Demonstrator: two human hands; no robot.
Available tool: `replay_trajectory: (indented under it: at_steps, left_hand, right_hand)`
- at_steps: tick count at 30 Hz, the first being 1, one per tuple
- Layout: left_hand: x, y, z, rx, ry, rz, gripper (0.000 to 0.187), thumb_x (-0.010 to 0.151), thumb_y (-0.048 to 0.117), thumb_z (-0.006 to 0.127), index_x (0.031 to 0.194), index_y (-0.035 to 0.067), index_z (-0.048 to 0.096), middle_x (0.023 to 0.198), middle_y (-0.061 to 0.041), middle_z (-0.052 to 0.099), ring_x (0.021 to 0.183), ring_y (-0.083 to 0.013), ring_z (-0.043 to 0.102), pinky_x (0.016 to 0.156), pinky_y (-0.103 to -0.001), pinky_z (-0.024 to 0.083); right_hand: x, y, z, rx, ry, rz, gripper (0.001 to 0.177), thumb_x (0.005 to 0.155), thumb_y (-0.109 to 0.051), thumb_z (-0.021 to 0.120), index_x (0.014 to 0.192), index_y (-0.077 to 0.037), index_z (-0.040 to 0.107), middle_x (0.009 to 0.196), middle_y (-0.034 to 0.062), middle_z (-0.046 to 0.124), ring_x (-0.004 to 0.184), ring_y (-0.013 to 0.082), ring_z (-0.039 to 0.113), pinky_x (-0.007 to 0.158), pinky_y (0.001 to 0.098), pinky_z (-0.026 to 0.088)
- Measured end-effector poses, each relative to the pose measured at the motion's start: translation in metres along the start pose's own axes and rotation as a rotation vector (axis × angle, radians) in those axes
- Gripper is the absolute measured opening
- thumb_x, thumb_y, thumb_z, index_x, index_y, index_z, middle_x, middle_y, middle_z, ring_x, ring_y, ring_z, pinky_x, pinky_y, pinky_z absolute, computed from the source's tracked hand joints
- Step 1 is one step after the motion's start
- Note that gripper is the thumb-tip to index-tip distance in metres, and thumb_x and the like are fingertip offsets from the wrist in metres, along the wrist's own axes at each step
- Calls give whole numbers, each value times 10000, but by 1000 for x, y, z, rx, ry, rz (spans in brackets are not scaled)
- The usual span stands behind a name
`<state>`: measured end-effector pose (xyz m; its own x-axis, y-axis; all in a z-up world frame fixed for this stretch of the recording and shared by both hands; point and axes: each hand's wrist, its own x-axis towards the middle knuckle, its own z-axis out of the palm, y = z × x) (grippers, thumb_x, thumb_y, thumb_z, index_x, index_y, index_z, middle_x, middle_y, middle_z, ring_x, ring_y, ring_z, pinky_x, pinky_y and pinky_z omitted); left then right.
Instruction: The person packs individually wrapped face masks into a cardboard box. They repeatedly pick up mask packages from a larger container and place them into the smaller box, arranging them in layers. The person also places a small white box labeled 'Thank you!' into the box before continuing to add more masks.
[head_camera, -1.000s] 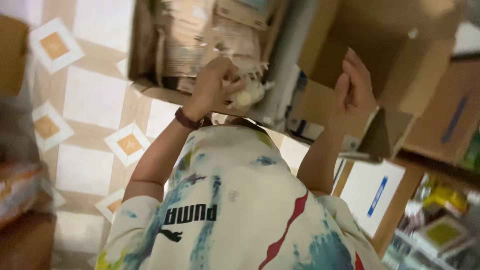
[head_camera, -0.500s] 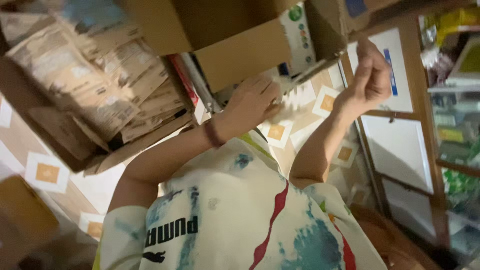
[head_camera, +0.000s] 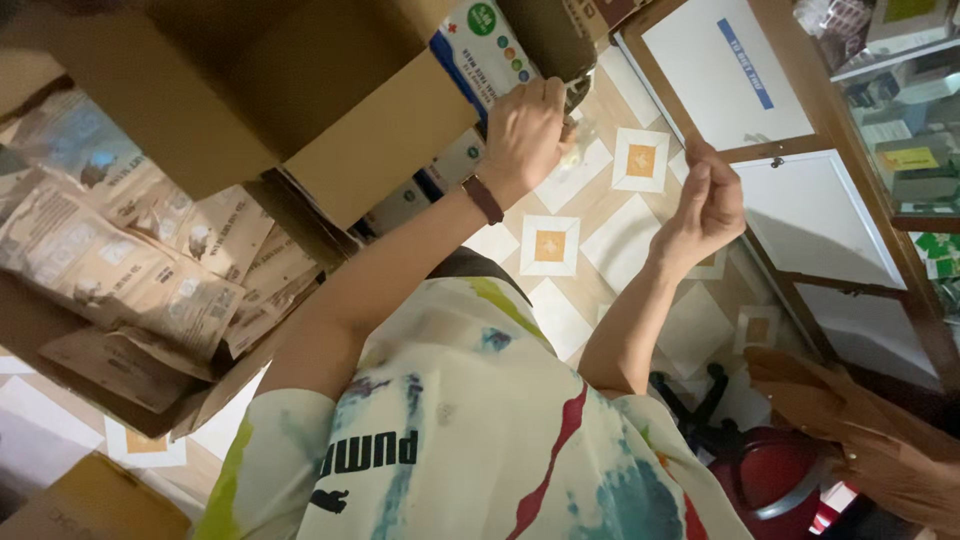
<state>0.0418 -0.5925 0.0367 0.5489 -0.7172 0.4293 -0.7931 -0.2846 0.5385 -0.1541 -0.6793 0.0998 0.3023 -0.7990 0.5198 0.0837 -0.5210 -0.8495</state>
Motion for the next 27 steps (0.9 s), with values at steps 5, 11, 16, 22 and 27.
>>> replay_trajectory:
  at_steps: [5, 11, 16, 22, 27]
  left_hand:
    - [12, 3, 28, 72, -72, -42, 237, 852, 157, 780, 964, 7, 634, 847, -120, 654, 731, -229, 648, 710, -405, 553]
    - [20, -8, 35, 35, -88, -98, 316, 800, 187, 816, 961, -41, 668, 767, -132, 661, 618, -223, 622, 541, -367, 548]
    - [22, -7, 39, 79, -90, -49, 242, 826, 144, 799, 953, -21, 675, 801, -128, 678, 653, -205, 643, 609, -366, 573]
    - [34, -15, 34, 70, -80, -29, 305, 752, 152, 828, 948, -14, 663, 837, -139, 697, 705, -230, 682, 633, -374, 593]
    - [30, -18, 26, 14, -63, -59, 408, 721, 255, 872, 928, -14, 647, 819, -159, 697, 729, -283, 698, 627, -401, 590]
  right_hand:
    - [1, 4, -1, 19, -48, -18, 176, 1098, -91, 617, 1145, 53, 705, 1159, 187, 753, 1135, 246, 727, 1093, 429, 580]
    - [6, 7, -4, 12, -71, -23, 165, 1099, -74, 610, 1151, 46, 711, 1161, 182, 754, 1134, 239, 728, 1074, 412, 587]
    - [5, 12, -1, -18, -70, -8, 166, 1089, -84, 627, 1144, 39, 724, 1159, 181, 758, 1094, 221, 726, 1038, 388, 591]
    - [5, 20, 3, -51, -81, -4, 178, 1082, -101, 641, 1151, 34, 736, 1148, 166, 767, 1087, 216, 739, 1034, 379, 600]
    - [-2, 18, 3, 19, -103, 59, 174, 1088, -104, 636, 1169, 24, 720, 1176, 165, 754, 1144, 224, 720, 1080, 376, 574]
